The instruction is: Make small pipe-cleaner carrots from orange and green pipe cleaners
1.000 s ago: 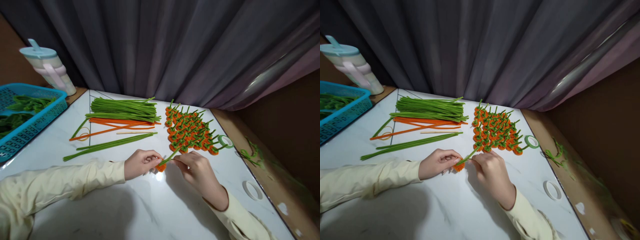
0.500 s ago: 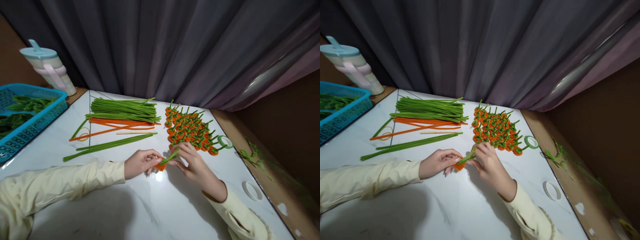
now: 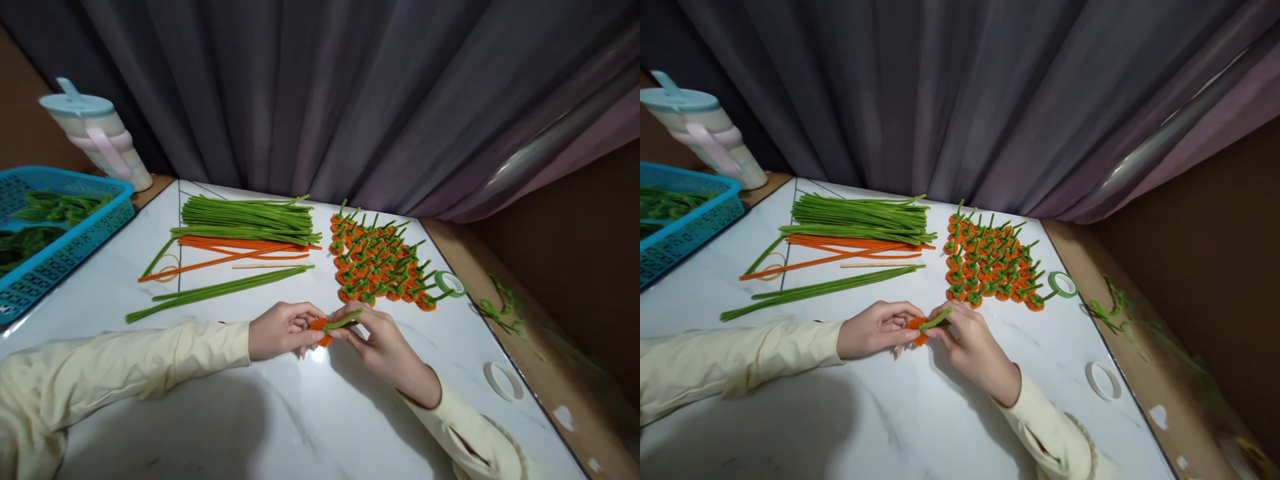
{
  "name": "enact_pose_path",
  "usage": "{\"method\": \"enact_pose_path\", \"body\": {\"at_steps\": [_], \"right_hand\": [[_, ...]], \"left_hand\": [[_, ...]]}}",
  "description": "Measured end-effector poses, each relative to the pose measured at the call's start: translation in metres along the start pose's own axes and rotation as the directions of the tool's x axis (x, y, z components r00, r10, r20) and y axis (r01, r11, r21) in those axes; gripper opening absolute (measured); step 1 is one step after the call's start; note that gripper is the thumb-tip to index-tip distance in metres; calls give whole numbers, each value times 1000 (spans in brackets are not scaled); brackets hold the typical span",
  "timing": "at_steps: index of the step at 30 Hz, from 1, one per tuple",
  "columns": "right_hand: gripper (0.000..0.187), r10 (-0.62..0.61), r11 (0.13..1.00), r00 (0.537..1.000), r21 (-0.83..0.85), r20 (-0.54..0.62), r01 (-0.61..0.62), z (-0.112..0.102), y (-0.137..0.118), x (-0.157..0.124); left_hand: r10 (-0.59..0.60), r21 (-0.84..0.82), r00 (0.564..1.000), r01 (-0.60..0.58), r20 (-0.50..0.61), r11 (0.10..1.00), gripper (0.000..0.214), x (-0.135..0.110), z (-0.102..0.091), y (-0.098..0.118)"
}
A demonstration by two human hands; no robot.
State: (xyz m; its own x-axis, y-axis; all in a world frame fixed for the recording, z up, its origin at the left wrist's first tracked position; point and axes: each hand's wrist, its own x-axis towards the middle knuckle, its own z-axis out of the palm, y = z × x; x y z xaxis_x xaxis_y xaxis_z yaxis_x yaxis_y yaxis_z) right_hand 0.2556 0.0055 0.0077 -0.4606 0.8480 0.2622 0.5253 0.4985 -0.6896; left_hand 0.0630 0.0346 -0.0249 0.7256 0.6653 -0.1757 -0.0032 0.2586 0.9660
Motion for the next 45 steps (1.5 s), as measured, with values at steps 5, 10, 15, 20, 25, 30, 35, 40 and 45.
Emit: {"method": "enact_pose_path", "body": {"at_steps": [5,10,15,20,25,30,35,40,45], "right_hand": [[14,-55,998,996,-8,67,56,1,-3,-2],[28,-56,996,985,-57,161,66,2,-9,-7],[39,-53,993,979,-95,194,73,3,-11,-9],[37,2,1000,981,-4,194,-2,2,-10,-8],[31,8,1000,995,25,101,-11,10,-12,-10],[14,186,953,982,240,27,-187,14,-15,-7],[28,484,672,865,576,135,-466,9,-13,3],[28,505,562,849,688,154,-459,9,-17,4],[22,483,492,850,737,212,-463,10,-20,2]], "left_hand": [[-19,-17,1000,19,18,1000,33,1,0,1],[-44,0,999,44,4,999,32,2,1,-1],[-43,-8,999,43,12,999,35,2,1,-3],[-53,-29,999,53,1,998,38,2,2,-1],[-48,-31,999,47,-24,998,40,3,3,-3],[-11,14,1000,11,-11,1000,37,3,-1,-4],[269,292,957,-228,-108,929,50,-1,-5,2],[419,461,906,-347,-60,817,43,-5,-1,2],[468,553,879,-348,-88,757,33,-5,-1,0]]}}
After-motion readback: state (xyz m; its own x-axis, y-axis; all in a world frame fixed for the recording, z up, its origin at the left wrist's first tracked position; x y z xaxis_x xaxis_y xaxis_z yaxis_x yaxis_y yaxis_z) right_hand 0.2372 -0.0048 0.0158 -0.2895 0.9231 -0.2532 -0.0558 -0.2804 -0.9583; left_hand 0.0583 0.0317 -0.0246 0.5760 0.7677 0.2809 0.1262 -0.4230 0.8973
